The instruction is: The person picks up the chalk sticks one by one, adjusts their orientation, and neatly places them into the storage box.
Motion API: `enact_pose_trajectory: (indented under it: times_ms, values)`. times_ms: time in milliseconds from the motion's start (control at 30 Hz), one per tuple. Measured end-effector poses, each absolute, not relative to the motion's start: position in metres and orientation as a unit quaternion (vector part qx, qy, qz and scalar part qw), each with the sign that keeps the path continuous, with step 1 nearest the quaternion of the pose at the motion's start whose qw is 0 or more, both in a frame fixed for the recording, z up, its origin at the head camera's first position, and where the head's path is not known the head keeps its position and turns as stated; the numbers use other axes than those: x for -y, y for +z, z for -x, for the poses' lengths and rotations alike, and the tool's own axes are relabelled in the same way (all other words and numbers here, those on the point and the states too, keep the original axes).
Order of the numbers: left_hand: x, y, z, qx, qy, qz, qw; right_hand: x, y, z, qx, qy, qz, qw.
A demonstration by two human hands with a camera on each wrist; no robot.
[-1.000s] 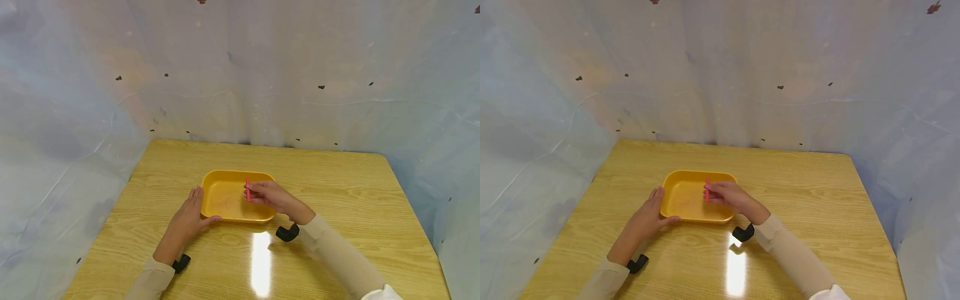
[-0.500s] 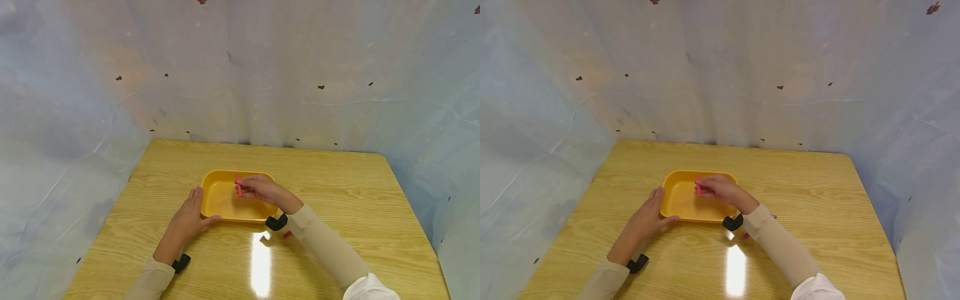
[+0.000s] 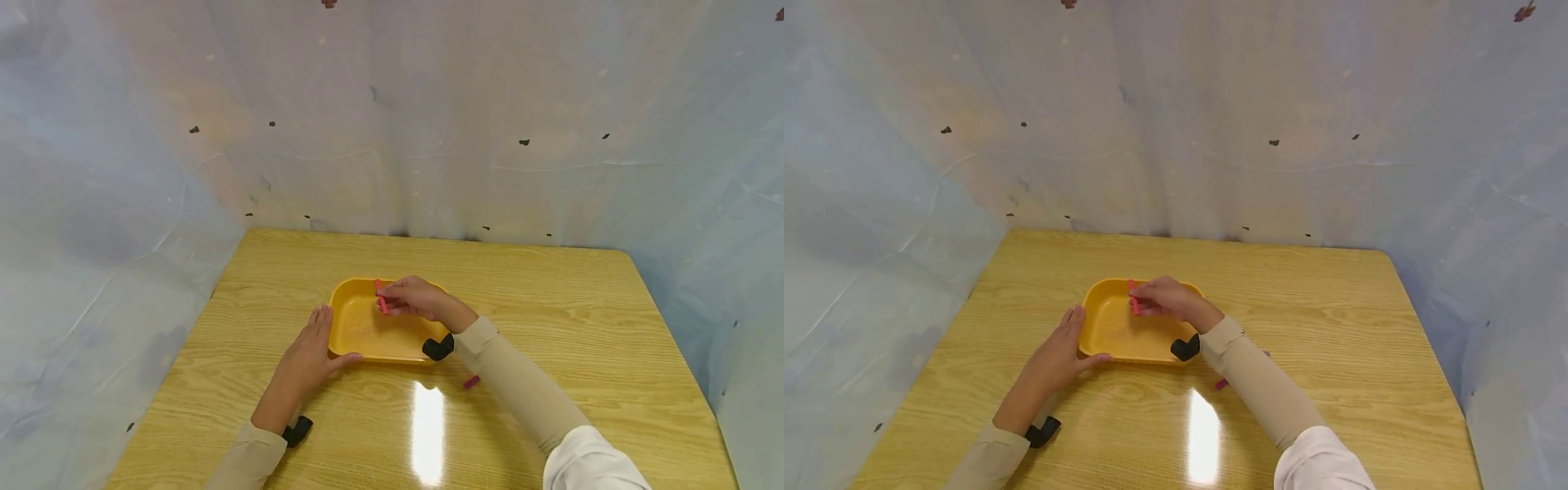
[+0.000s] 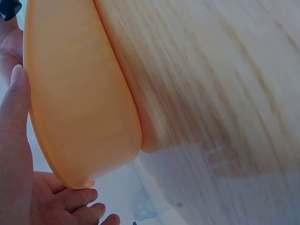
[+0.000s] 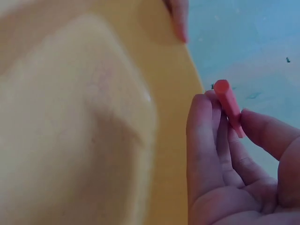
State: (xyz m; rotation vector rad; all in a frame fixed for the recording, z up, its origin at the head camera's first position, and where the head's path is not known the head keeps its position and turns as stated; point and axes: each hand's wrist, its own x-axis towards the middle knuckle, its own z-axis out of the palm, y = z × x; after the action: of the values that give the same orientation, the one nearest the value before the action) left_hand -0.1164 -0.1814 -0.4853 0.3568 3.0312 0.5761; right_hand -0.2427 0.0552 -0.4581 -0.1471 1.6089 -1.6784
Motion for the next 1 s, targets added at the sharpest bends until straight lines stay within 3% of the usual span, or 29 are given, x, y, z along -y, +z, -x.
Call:
enact_pose_trajectory:
  times_ms: [467,733,1000]
  values:
    - [0.181,-0.491,0.117,-0.975,0.189,-0.119,0.011,-0.046,-0.486,0.253,-0.694,-0.577,0.137,0.409]
    - [0.182,-0.491,0.116,-0.975,0.189,-0.117,0.010,-0.032,-0.494,0.253,-0.685,-0.595,0.074,0.414]
    - [0.182,-0.492,0.117,-0.976,0.188,-0.108,0.014,-0.024,-0.498,0.253,-0.722,-0.570,0.072,0.386]
